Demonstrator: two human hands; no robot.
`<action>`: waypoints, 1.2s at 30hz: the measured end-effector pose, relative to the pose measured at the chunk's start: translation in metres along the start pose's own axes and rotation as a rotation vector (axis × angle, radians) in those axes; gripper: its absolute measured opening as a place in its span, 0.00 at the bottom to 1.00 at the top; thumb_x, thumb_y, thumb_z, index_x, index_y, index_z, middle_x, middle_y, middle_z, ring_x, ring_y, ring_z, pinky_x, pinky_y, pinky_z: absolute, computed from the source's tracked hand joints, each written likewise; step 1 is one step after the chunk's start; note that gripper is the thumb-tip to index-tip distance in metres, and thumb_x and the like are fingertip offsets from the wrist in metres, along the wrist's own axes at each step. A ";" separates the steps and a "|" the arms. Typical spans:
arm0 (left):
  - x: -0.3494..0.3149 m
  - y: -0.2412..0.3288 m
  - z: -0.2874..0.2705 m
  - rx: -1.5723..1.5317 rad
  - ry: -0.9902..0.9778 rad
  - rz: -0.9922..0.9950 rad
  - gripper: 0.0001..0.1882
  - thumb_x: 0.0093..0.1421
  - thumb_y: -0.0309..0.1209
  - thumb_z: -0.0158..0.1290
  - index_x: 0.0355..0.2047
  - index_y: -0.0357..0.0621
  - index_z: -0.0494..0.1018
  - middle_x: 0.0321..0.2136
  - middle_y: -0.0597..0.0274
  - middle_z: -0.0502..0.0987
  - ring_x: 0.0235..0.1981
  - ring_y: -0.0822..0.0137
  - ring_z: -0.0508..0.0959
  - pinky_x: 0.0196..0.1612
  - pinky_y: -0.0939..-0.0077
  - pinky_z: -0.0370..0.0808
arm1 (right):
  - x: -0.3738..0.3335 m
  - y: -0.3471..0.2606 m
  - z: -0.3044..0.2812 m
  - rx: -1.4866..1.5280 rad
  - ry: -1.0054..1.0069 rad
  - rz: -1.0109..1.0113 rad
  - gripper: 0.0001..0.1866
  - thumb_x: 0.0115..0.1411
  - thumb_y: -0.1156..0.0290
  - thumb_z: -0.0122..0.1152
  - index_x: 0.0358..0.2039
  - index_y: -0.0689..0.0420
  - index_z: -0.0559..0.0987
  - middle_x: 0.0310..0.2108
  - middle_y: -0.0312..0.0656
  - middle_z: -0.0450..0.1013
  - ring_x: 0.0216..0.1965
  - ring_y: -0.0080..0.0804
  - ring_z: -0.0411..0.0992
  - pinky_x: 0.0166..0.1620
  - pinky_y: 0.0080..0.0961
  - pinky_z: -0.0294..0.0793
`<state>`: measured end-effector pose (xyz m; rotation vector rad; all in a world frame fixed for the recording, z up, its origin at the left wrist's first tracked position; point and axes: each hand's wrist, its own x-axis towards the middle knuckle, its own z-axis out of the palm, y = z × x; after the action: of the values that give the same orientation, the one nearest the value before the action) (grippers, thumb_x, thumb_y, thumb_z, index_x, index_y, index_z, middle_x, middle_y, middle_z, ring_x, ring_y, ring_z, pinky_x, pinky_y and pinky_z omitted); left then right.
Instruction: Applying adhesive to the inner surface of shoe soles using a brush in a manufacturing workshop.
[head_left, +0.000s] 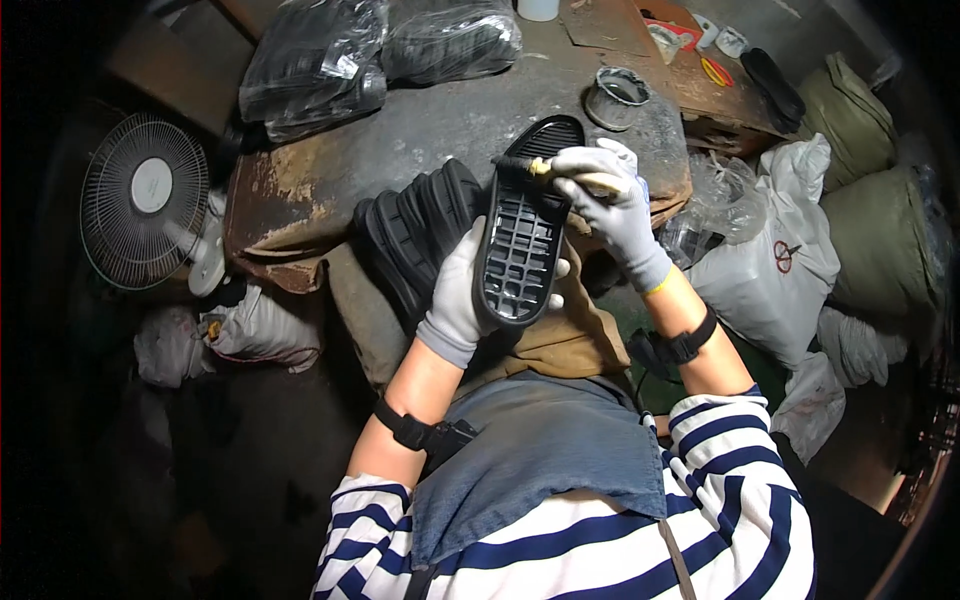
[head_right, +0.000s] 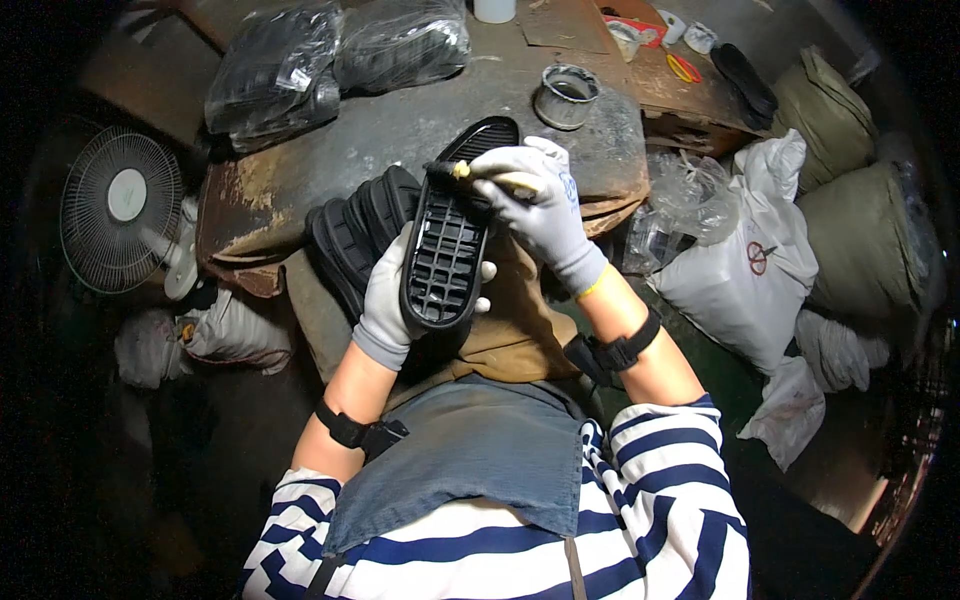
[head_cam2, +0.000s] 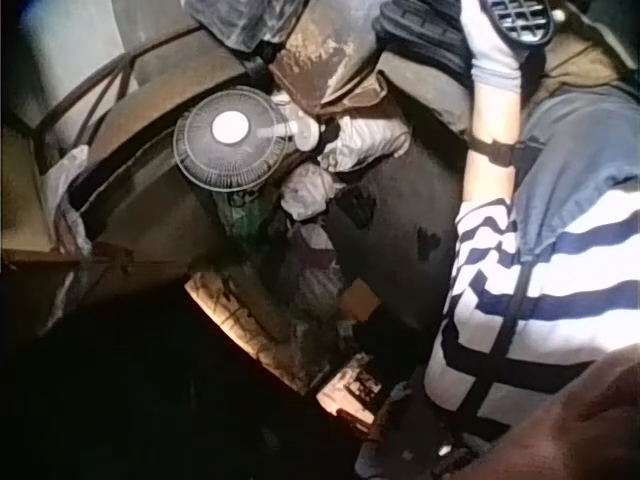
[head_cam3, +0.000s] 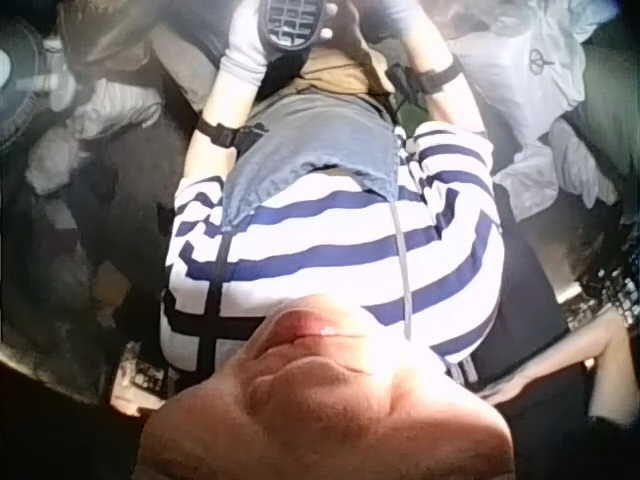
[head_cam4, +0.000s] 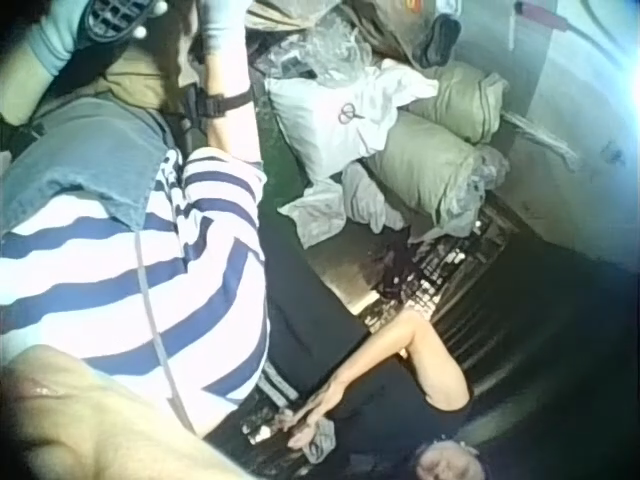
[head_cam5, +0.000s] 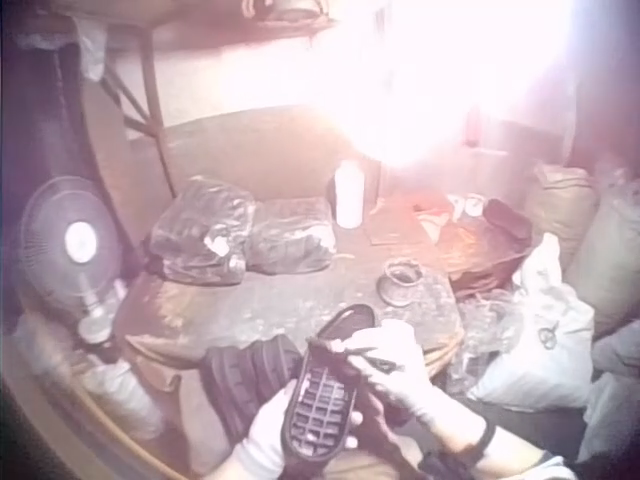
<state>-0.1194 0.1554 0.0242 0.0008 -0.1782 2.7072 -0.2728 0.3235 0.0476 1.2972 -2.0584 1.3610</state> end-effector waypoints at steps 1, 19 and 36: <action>0.000 0.001 -0.001 0.041 0.014 0.007 0.33 0.71 0.53 0.33 0.66 0.44 0.61 0.61 0.42 0.67 0.60 0.33 0.67 0.55 0.20 0.63 | -0.003 -0.009 0.001 -0.014 -0.046 0.003 0.08 0.53 0.71 0.70 0.35 0.51 0.83 0.37 0.34 0.80 0.41 0.31 0.76 0.53 0.30 0.64; -0.001 0.033 0.001 0.089 -0.090 0.221 0.41 0.68 0.59 0.34 0.60 0.30 0.64 0.51 0.24 0.71 0.44 0.32 0.79 0.46 0.41 0.79 | -0.035 -0.094 -0.009 0.178 -0.347 -0.030 0.13 0.49 0.71 0.71 0.37 0.46 0.83 0.39 0.32 0.80 0.47 0.31 0.76 0.59 0.35 0.61; -0.031 0.036 0.014 0.861 0.070 0.628 0.22 0.69 0.30 0.50 0.61 0.33 0.65 0.48 0.65 0.76 0.47 0.76 0.77 0.54 0.82 0.73 | -0.009 -0.087 0.003 -0.113 -0.172 0.003 0.09 0.51 0.70 0.72 0.34 0.52 0.83 0.37 0.35 0.80 0.42 0.37 0.73 0.52 0.30 0.66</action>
<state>-0.1070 0.1082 0.0324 0.1201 1.1874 3.1365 -0.1950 0.3151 0.0863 1.4050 -2.2158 1.1515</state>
